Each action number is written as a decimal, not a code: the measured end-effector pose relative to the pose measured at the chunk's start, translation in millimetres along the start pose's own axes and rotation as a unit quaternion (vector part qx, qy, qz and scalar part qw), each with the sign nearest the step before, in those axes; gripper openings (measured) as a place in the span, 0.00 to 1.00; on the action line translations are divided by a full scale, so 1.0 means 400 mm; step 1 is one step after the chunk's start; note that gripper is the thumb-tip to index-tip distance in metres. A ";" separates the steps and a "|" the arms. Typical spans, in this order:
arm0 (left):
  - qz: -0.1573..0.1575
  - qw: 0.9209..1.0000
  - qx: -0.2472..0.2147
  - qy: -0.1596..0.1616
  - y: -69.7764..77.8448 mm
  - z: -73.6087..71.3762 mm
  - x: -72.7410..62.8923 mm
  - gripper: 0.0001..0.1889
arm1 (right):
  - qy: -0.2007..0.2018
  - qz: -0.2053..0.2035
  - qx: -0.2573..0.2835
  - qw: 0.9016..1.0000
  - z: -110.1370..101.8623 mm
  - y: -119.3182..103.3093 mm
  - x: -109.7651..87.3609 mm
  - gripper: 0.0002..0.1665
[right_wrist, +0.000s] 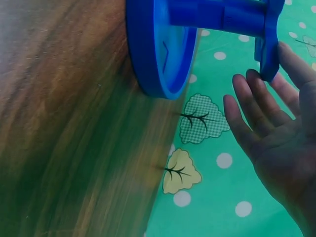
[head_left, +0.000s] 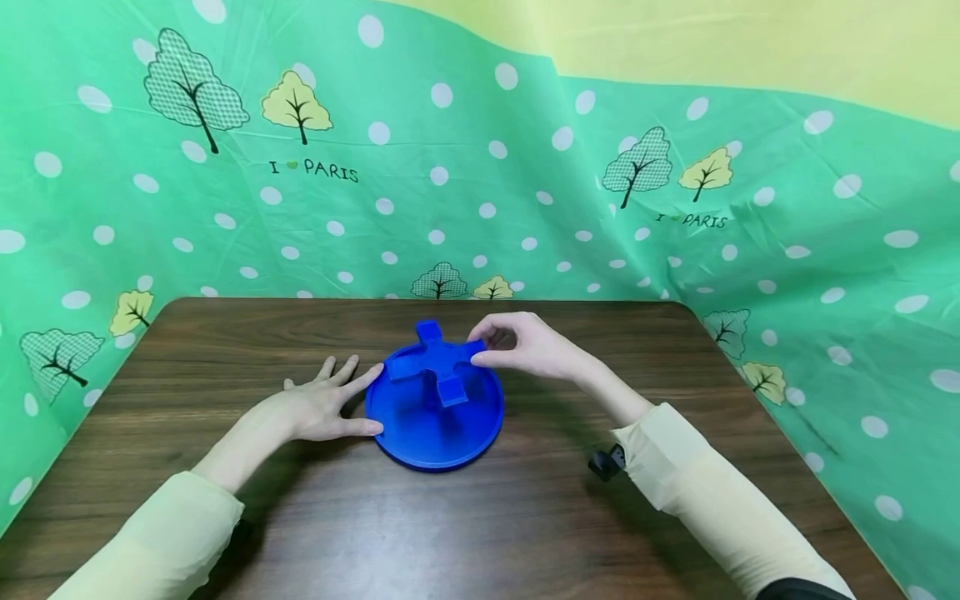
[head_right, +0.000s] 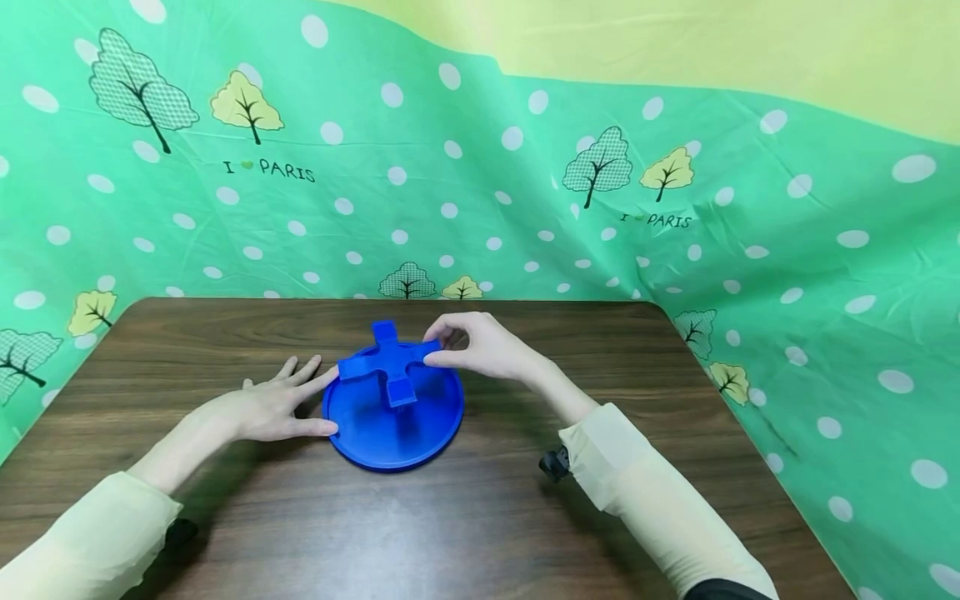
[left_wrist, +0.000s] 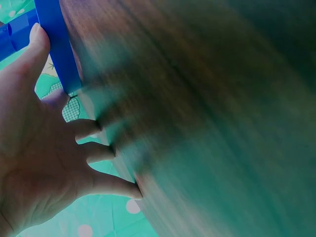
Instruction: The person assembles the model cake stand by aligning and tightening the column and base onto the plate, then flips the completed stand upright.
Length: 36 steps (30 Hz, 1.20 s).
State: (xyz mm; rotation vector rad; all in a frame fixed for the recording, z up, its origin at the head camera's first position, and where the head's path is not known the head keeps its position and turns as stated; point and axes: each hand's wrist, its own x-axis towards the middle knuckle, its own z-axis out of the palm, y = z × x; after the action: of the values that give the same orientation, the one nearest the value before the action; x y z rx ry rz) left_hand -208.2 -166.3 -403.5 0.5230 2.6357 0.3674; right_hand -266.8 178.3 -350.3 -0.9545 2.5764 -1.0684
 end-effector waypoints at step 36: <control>0.004 1.000 -0.006 0.003 -0.002 0.002 -0.001 0.52 | 0.002 -0.008 -0.015 1.000 0.002 0.011 0.045 0.23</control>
State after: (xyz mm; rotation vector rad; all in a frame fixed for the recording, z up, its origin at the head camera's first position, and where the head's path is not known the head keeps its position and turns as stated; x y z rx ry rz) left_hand -207.9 -167.2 -404.3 0.5285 2.6367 0.3880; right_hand -282.5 168.8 -352.5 -0.9840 2.6003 -1.0390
